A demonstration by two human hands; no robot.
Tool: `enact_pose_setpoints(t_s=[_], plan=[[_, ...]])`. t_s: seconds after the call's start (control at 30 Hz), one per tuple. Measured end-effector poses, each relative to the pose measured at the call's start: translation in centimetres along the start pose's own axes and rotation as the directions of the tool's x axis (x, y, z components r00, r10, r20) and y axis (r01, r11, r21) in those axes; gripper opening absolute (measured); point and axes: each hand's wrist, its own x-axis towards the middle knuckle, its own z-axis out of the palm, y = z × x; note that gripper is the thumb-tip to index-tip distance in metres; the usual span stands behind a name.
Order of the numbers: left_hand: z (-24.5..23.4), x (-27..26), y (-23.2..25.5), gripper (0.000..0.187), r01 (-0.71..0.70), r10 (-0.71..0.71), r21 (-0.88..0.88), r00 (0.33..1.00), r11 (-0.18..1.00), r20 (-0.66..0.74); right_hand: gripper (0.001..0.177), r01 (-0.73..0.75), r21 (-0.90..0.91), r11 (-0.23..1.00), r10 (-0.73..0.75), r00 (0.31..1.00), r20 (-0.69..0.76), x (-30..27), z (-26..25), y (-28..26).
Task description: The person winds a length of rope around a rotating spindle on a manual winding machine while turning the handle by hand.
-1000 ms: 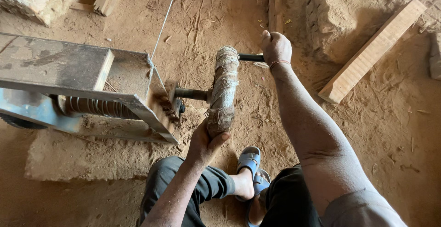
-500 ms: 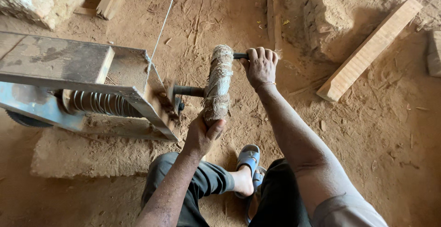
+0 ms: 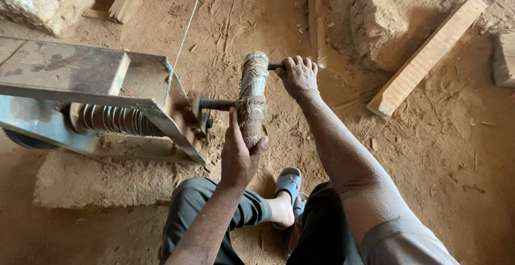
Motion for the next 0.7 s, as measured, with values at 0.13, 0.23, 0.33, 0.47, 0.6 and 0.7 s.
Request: enact_pose_setpoints(t_s=[0.13, 0.23, 0.33, 0.47, 0.6, 0.7], plan=[[-0.5, 2.0, 0.3, 0.1, 0.21, -0.22, 0.075, 0.959, 0.975, 0.177, 0.034, -0.065, -0.006, 0.998, 0.065, 0.99, 0.123, 0.3, 0.5, 0.1], [-0.9, 3.5, 0.8, 0.101, 0.099, -0.116, 0.115, 0.983, 0.988, 0.146, 0.035, -0.085, 0.0, 0.996, 0.084, 0.984, 0.156, 0.0, 1.4, 0.1], [-1.2, 4.5, 1.0, 0.1, 0.104, -0.125, 0.137, 0.98, 0.985, 0.155, 0.036, -0.09, 0.009, 0.996, 0.087, 0.983, 0.161, -0.4, 2.6, 0.2], [-1.1, 5.9, 1.1, 0.101, 0.124, -0.149, 0.142, 0.972, 0.982, 0.18, 0.036, -0.096, 0.006, 0.995, 0.094, 0.983, 0.156, -1.1, 4.0, 0.8], [-0.9, 7.1, 1.1, 0.099, 0.137, -0.17, 0.179, 0.968, 0.974, 0.185, 0.037, -0.091, 0.004, 0.996, 0.09, 0.989, 0.119, -2.0, 5.0, 1.0], [-1.2, 7.4, 1.3, 0.099, 0.13, -0.166, 0.182, 0.966, 0.975, 0.197, 0.037, -0.107, 0.004, 0.994, 0.105, 0.986, 0.129, -2.1, 5.2, 0.7]])
